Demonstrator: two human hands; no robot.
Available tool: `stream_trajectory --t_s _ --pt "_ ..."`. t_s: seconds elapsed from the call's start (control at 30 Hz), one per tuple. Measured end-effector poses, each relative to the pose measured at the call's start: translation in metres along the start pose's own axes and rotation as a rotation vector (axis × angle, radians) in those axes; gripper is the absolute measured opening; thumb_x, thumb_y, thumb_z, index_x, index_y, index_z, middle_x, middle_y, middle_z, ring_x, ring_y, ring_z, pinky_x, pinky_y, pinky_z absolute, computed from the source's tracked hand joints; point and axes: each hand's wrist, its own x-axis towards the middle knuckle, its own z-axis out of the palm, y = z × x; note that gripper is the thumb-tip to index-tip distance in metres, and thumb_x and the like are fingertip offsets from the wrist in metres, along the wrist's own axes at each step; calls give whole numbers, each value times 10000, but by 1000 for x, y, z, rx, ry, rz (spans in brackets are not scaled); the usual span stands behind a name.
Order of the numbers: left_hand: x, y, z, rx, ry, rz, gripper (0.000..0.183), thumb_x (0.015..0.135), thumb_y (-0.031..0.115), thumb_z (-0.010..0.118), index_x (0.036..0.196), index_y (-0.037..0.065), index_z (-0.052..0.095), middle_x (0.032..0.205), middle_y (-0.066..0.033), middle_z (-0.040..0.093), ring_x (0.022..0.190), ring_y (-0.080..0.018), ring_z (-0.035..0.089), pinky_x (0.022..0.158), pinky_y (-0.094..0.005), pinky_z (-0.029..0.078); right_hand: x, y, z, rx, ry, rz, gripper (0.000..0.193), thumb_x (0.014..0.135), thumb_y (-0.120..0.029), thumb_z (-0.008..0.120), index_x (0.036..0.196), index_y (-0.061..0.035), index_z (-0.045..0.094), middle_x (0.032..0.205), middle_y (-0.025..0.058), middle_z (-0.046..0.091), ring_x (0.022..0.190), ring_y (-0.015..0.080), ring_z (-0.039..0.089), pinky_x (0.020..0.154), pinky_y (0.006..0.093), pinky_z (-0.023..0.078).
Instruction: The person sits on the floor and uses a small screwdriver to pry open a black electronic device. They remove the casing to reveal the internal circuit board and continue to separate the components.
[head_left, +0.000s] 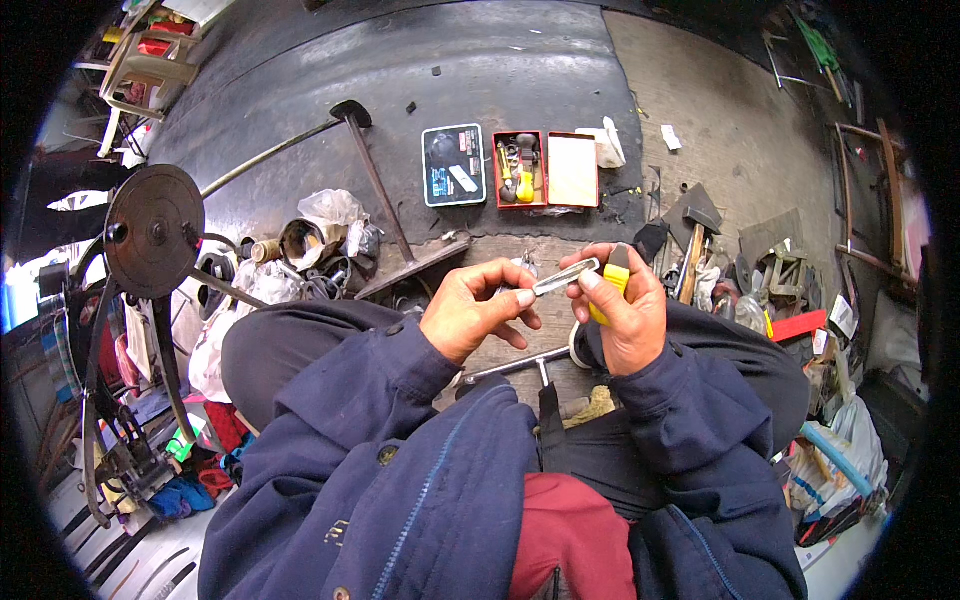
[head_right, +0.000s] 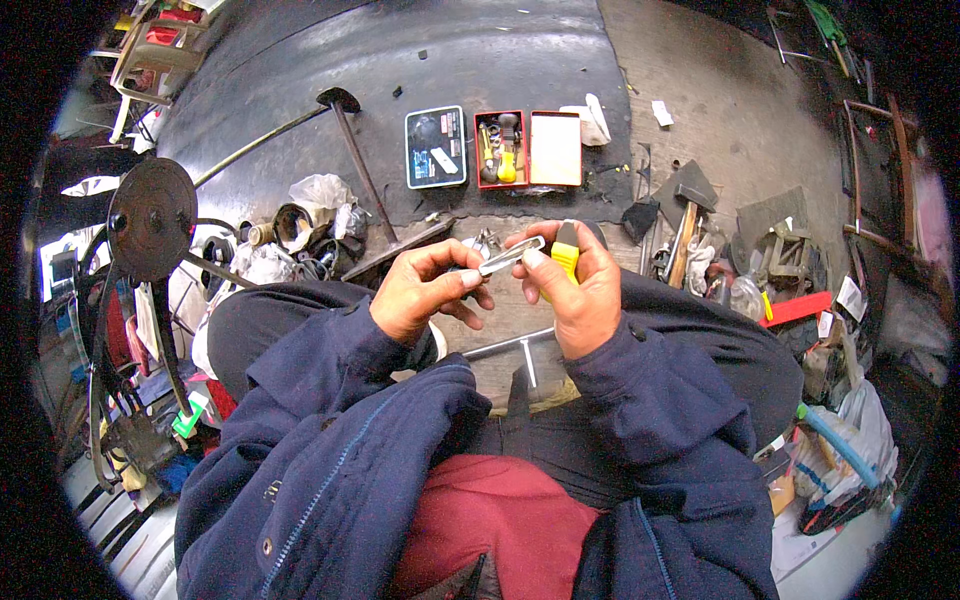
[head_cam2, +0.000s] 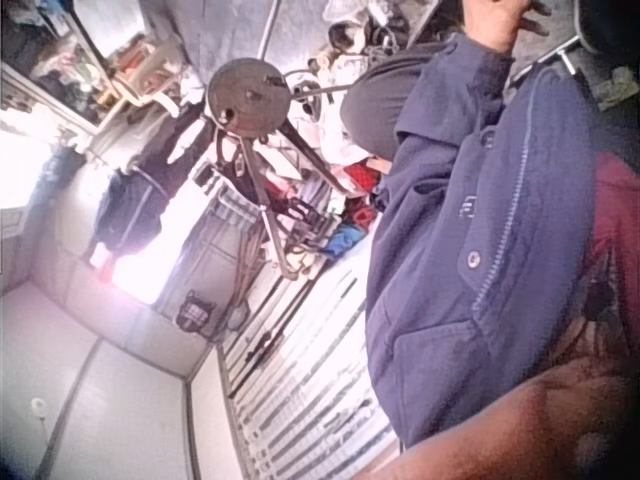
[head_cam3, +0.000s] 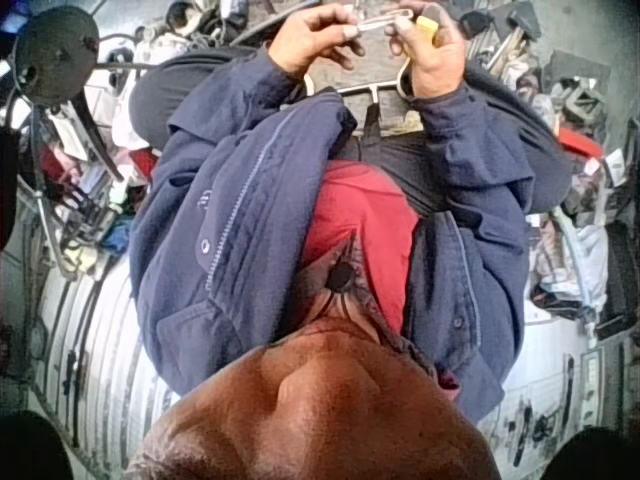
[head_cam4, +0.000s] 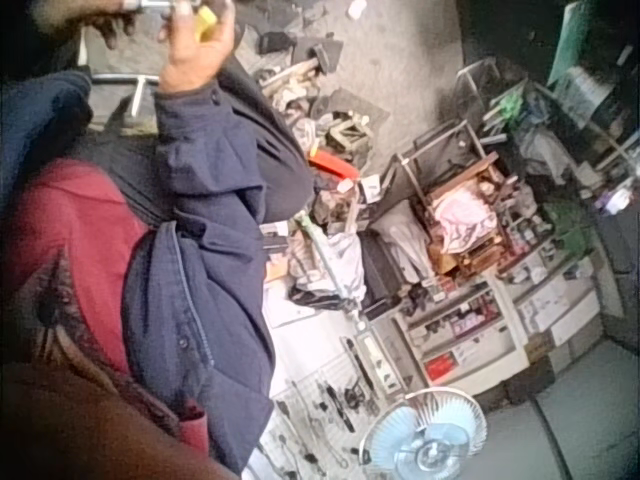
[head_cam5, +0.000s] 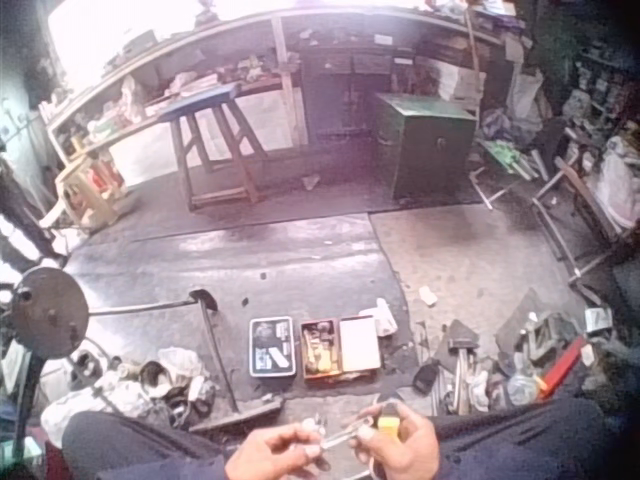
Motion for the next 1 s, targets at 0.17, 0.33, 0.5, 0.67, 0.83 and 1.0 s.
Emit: stream_trajectory --t_s 0.17,0.33,0.5,0.67,0.83,1.0 --pt "1 -2 -2 -24 -2 -7 199 983 138 636 1132 7 645 960 -58 648 893 -193 710 690 -340 632 0 1 -1 -8 11 3 231 979 -63 627 1193 0 567 1132 147 675 843 131 643 636 249 510" --pt "1 -4 -2 -40 -19 1 197 990 142 644 1133 7 657 987 -74 663 878 -196 710 690 -346 632 3 10 -8 210 -7 183 287 963 -69 651 1233 -11 574 1109 151 686 847 148 659 626 268 513" --pt "1 -2 0 -29 -34 6 201 988 149 661 1127 4 670 1033 -78 675 870 -193 708 688 -342 631 3 15 -13 258 -39 295 324 962 -92 659 1263 -20 562 1067 144 689 819 153 658 612 286 516" --pt "0 0 2 -2 -21 14 185 976 137 672 1100 1 669 1009 -85 678 859 -206 712 689 -357 633 3 16 -14 277 -30 350 336 967 -113 657 1273 -22 552 1048 132 677 795 154 648 619 295 518" --pt "-1 1 4 86 -31 69 172 974 123 675 1105 13 693 988 -51 691 842 -144 692 678 -294 603 4 17 -15 295 -17 345 310 968 -112 659 1244 -12 562 1027 131 681 793 157 657 618 296 537" --pt "-4 1 9 195 6 142 156 952 87 691 1086 7 707 943 -32 703 805 -103 669 696 -261 560 4 17 -15 294 -9 351 295 969 -108 654 1230 -4 564 1004 129 686 783 159 663 613 300 551"
